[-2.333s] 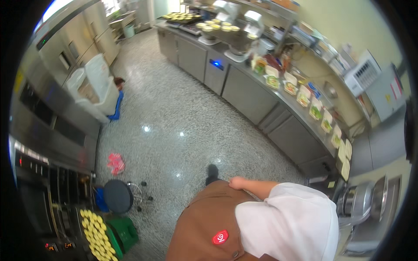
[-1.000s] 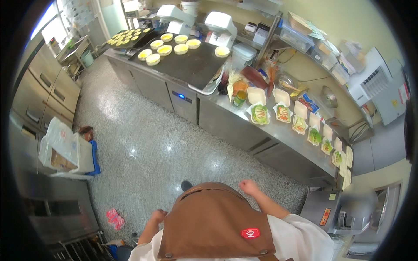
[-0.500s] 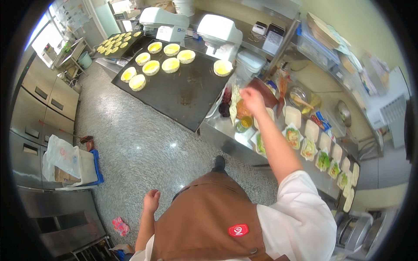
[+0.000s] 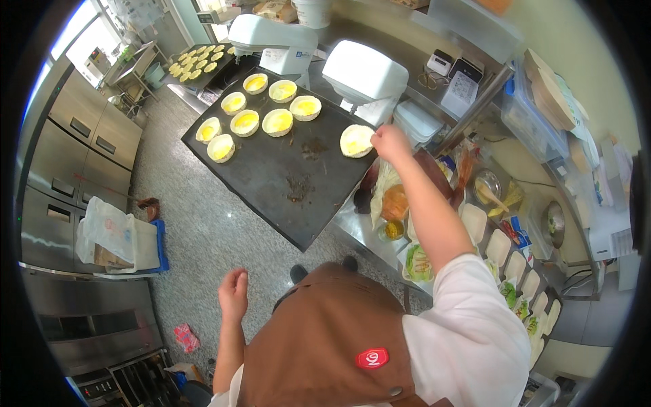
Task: The person assembles salads in takeaway containers by adding shredded carrots, then peels and places poached eggs from paper liners into each container. The person works in a commercial kitchen with stainless steel surfaces and multiple containers lined up.
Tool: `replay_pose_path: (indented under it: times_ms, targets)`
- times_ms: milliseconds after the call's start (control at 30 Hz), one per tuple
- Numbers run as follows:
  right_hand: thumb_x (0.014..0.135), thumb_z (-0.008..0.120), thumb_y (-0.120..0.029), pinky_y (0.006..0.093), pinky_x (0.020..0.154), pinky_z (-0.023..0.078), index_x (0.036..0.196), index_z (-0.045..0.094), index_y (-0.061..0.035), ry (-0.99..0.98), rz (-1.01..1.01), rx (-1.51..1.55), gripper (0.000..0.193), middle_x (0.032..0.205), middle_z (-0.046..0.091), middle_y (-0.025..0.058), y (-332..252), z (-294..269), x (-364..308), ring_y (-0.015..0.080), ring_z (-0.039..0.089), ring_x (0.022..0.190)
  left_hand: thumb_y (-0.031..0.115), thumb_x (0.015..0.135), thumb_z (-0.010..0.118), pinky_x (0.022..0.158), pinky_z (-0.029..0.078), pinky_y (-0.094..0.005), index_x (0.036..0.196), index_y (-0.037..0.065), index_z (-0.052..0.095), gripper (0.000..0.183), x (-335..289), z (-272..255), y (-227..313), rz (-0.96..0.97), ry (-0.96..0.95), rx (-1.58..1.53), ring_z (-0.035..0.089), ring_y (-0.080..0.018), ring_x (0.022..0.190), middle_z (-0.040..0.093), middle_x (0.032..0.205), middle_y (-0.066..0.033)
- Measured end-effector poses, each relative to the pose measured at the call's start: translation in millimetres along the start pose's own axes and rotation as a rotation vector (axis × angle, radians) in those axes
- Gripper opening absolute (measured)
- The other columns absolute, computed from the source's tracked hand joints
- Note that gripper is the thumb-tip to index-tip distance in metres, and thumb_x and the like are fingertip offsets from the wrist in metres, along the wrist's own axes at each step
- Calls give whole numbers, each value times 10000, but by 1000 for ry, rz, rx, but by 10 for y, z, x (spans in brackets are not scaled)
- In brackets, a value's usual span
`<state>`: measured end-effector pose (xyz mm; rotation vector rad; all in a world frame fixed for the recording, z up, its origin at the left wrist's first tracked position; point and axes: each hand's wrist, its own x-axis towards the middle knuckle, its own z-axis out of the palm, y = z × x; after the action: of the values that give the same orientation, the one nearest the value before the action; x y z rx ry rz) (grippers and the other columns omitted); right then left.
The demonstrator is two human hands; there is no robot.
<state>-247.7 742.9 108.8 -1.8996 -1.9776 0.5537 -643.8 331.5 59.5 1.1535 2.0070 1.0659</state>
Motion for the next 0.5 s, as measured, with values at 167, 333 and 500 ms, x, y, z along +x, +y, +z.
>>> replay_pose_path:
  times_ms: [167,333,500]
  targets:
    - [904,669,-243,410,720,531,901,711,-29,-5,-133,343,218,833,717,164,-592,-172,-799,301,700,779,140,974,677,923,532,-333,1183,1,688,251,593,115,802,196,-80,-136,683,-210,1055,714,1139,-122]
    - [913,677,-158,376,675,508,894,676,4,-13,-268,512,163,830,668,144,-1313,-288,-1463,272,657,721,203,913,763,1001,519,-390,1399,10,545,566,1046,471,1909,620,-187,-3,643,-297,1182,634,1300,-174]
    - [924,672,-142,371,669,501,910,658,-8,-44,-342,486,136,855,648,136,-1650,-282,-1856,278,644,738,228,949,729,859,544,-339,1242,-10,662,384,1259,622,2082,344,-414,-262,684,-235,982,703,1108,-151]
